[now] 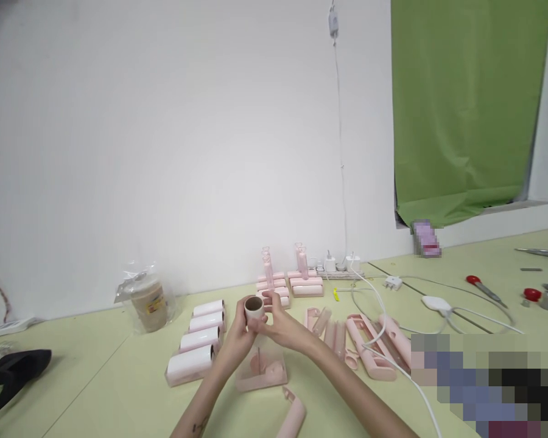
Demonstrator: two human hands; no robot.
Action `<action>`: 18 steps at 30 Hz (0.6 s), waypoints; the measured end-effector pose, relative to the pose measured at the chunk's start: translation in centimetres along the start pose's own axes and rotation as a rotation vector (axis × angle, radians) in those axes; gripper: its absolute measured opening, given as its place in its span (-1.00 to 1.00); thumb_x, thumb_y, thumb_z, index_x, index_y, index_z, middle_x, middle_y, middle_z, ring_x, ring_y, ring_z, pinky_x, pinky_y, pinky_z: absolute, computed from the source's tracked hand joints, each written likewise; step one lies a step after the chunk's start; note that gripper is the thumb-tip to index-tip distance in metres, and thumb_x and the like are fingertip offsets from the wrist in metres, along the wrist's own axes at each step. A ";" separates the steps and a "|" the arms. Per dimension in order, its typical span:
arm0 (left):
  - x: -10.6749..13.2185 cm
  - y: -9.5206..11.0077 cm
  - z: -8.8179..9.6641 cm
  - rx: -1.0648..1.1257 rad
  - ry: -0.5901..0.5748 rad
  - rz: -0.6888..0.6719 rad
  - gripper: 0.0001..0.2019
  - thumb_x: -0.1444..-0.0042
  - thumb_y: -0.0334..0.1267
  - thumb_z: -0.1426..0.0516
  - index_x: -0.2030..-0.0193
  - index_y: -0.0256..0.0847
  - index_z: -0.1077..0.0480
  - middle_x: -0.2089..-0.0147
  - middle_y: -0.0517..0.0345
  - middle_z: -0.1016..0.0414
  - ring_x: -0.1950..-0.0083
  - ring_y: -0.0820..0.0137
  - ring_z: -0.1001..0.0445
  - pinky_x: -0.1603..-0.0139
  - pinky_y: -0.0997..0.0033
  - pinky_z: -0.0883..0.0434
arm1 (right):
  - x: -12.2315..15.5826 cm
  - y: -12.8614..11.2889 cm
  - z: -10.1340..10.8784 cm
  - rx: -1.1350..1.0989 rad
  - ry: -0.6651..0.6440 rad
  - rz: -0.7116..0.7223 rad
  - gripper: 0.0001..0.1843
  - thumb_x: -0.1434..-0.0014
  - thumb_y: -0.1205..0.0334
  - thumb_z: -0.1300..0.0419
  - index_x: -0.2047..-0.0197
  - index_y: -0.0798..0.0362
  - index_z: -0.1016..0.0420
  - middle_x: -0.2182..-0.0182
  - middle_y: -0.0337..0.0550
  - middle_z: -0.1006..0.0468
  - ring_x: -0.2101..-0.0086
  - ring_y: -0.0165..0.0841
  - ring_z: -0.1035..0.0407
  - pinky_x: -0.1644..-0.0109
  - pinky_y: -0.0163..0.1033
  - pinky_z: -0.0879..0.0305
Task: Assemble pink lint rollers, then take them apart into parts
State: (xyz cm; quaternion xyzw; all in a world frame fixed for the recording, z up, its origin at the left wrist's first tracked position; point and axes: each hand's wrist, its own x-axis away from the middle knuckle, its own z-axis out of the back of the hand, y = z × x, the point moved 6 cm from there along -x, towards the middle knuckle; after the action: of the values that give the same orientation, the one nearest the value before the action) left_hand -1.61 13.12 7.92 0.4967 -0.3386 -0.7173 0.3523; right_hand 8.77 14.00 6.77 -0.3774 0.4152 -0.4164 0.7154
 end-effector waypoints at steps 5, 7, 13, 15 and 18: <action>-0.3 0.8 1.9 0.193 0.221 0.060 -0.59 -0.01 -0.10 -0.10 0.02 -0.16 -0.11 0.05 0.03 -0.33 0.02 0.31 -0.33 0.03 0.32 -0.27 | 0.3 2.3 -2.0 -0.008 -0.158 -0.054 -0.24 0.23 0.02 -0.32 -0.04 0.04 -0.18 0.05 -0.01 -0.39 0.08 -0.17 -0.30 0.06 -0.12 -0.23; -0.1 1.5 3.0 0.343 0.342 0.061 -0.54 -0.02 -0.10 -0.10 -0.02 -0.13 -0.03 0.04 0.02 -0.32 0.03 0.33 -0.35 0.05 0.32 -0.28 | -0.2 2.7 -2.5 -0.075 -0.092 -0.016 -0.55 0.11 0.00 -0.23 0.19 0.09 -0.36 0.25 -0.04 -0.51 0.20 -0.18 -0.39 0.15 -0.14 -0.28; 0.9 3.8 4.4 0.087 0.253 -0.050 -0.57 -0.03 -0.15 -0.10 0.00 -0.09 -0.02 0.05 0.09 -0.30 0.07 0.37 -0.34 0.11 0.39 -0.29 | -1.4 1.7 2.4 -0.182 0.313 0.067 -0.61 -0.09 -0.05 0.02 0.18 0.09 -0.24 0.57 -0.26 -0.39 0.43 -0.32 -0.37 0.27 -0.19 -0.26; 1.2 2.7 2.2 -0.244 -0.097 -0.012 -0.60 -0.01 -0.20 -0.11 0.01 -0.11 -0.10 0.06 0.11 -0.31 0.08 0.34 -0.33 0.10 0.37 -0.27 | -1.0 0.5 4.9 -0.192 0.413 0.106 -0.62 -0.08 -0.04 0.01 0.16 0.08 -0.22 0.60 -0.33 -0.30 0.48 -0.37 -0.32 0.30 -0.22 -0.23; 2.4 -0.4 -1.0 -0.594 -0.474 0.032 -0.63 0.02 -0.26 -0.10 0.04 -0.17 -0.18 0.06 0.07 -0.33 0.06 0.26 -0.30 0.08 0.30 -0.25 | 0.0 -1.7 7.2 -0.176 0.444 0.148 -0.64 -0.04 -0.02 -0.07 0.19 0.07 -0.28 0.61 -0.35 -0.27 0.49 -0.39 -0.27 0.31 -0.24 -0.20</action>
State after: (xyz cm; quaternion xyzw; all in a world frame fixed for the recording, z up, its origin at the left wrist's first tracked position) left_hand -1.38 11.13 6.19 0.1877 -0.1960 -0.8736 0.4040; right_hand 14.84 14.77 10.96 -0.3061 0.6233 -0.3978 0.5997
